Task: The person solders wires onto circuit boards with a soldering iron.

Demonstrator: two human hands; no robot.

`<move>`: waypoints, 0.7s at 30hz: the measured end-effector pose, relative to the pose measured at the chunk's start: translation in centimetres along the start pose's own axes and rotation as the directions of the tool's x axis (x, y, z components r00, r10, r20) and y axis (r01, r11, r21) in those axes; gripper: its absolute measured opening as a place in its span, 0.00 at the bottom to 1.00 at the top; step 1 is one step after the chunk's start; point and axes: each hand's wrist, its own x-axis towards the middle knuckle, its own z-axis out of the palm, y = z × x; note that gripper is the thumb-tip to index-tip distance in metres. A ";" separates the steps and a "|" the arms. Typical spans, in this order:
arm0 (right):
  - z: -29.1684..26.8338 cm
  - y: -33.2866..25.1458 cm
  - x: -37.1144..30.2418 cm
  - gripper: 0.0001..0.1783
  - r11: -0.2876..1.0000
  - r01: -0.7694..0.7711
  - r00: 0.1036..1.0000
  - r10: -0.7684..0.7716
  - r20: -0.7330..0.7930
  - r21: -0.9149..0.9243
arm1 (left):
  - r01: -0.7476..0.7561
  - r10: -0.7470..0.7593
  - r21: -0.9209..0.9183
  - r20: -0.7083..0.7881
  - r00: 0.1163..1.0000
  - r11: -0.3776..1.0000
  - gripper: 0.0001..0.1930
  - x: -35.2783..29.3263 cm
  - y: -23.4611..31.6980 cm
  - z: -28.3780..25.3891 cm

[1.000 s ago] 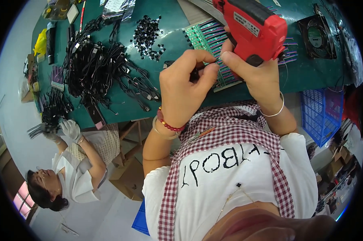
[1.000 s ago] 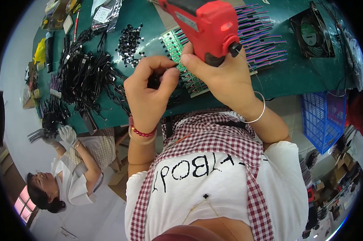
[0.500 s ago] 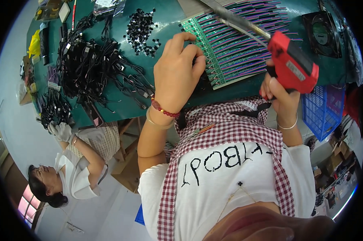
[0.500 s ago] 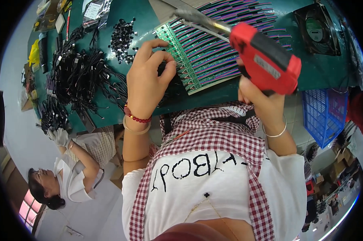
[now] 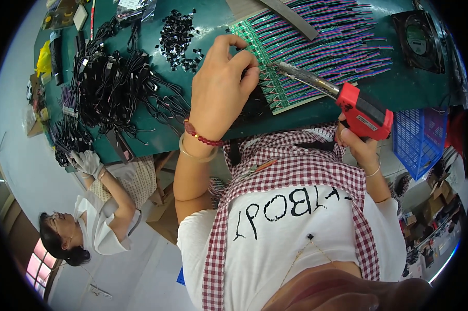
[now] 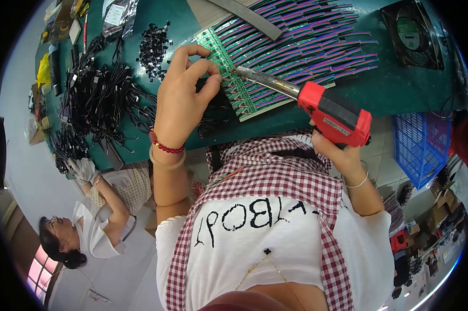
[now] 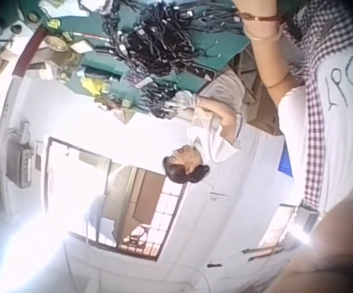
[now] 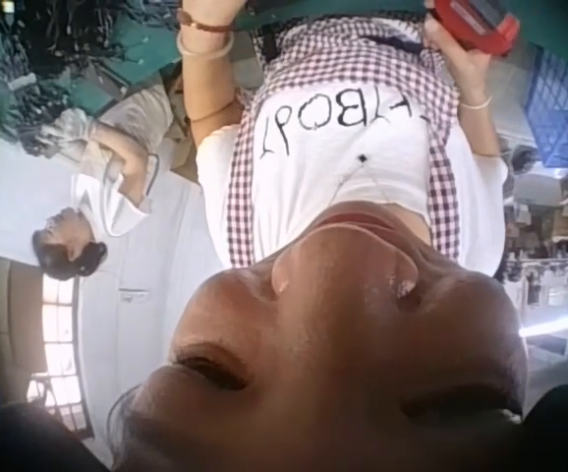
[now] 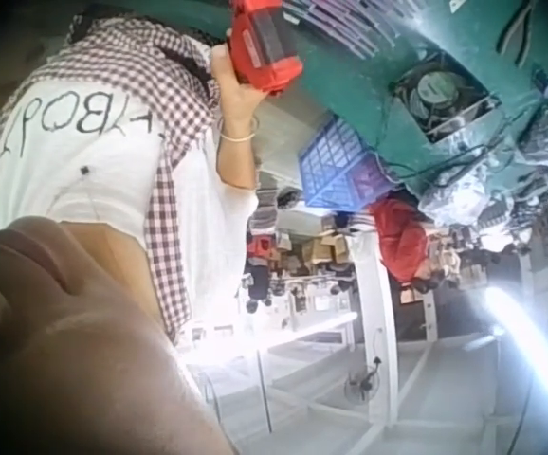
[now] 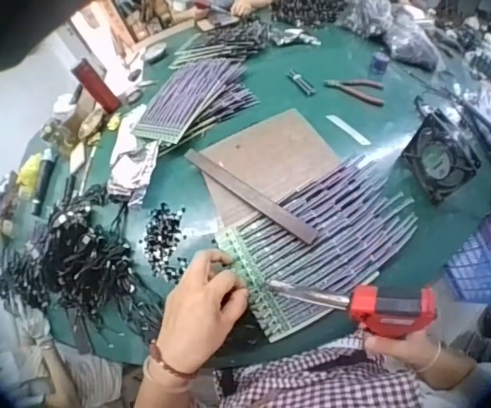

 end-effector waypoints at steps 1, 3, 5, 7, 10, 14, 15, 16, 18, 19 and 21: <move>0.0 0.0 0.0 0.16 1.000 0.000 1.000 0.000 0.001 0.001 | 0.000 0.000 0.001 0.000 1.000 1.000 0.03 0.0 -0.1 0.0; 0.0 0.1 -0.1 0.16 1.000 -0.005 1.000 0.005 -0.007 0.001 | -0.043 0.043 0.002 0.002 0.999 0.999 0.04 0.1 -0.5 0.2; -0.1 0.3 -0.2 0.15 1.000 -0.024 1.000 0.024 -0.018 -0.010 | -0.045 0.045 0.009 0.006 0.999 0.999 0.04 0.2 -0.5 0.2; 0.0 0.3 -0.3 0.15 0.999 -0.045 0.999 0.044 -0.027 -0.021 | -0.047 0.047 0.016 0.011 0.999 0.999 0.04 0.3 -0.5 0.2; 0.1 0.3 -0.3 0.15 0.985 -0.059 0.998 0.056 -0.022 -0.162 | -0.062 0.062 0.037 0.007 0.998 0.997 0.04 0.3 -0.5 0.1; -0.1 0.9 -0.8 0.17 0.960 0.033 0.999 -0.032 0.010 -0.278 | -0.051 0.050 0.050 0.016 0.999 0.997 0.04 0.2 -0.5 0.0; -0.1 1.0 -0.9 0.19 0.961 0.082 0.996 -0.085 0.001 -0.266 | -0.047 0.046 0.049 0.019 0.999 0.998 0.04 0.2 -0.5 0.0; 0.0 0.9 -1.1 0.19 0.961 0.083 0.996 -0.086 0.002 -0.265 | -0.047 0.046 0.050 0.019 0.999 0.998 0.04 0.2 -0.5 0.1; -0.1 0.8 -1.3 0.22 0.996 0.058 0.994 -0.064 -0.094 -0.068 | -0.065 0.065 0.047 0.006 0.998 0.997 0.04 0.4 -0.6 0.3; -0.2 0.6 -1.2 0.22 0.996 0.056 0.994 -0.062 -0.090 -0.068 | -0.061 0.061 0.048 0.004 0.998 0.997 0.04 0.4 -0.6 0.3; -0.6 0.4 -1.1 0.23 0.997 0.039 0.999 -0.040 -0.023 -0.063 | -0.060 0.059 0.053 0.003 0.998 0.997 0.04 0.3 -0.7 0.2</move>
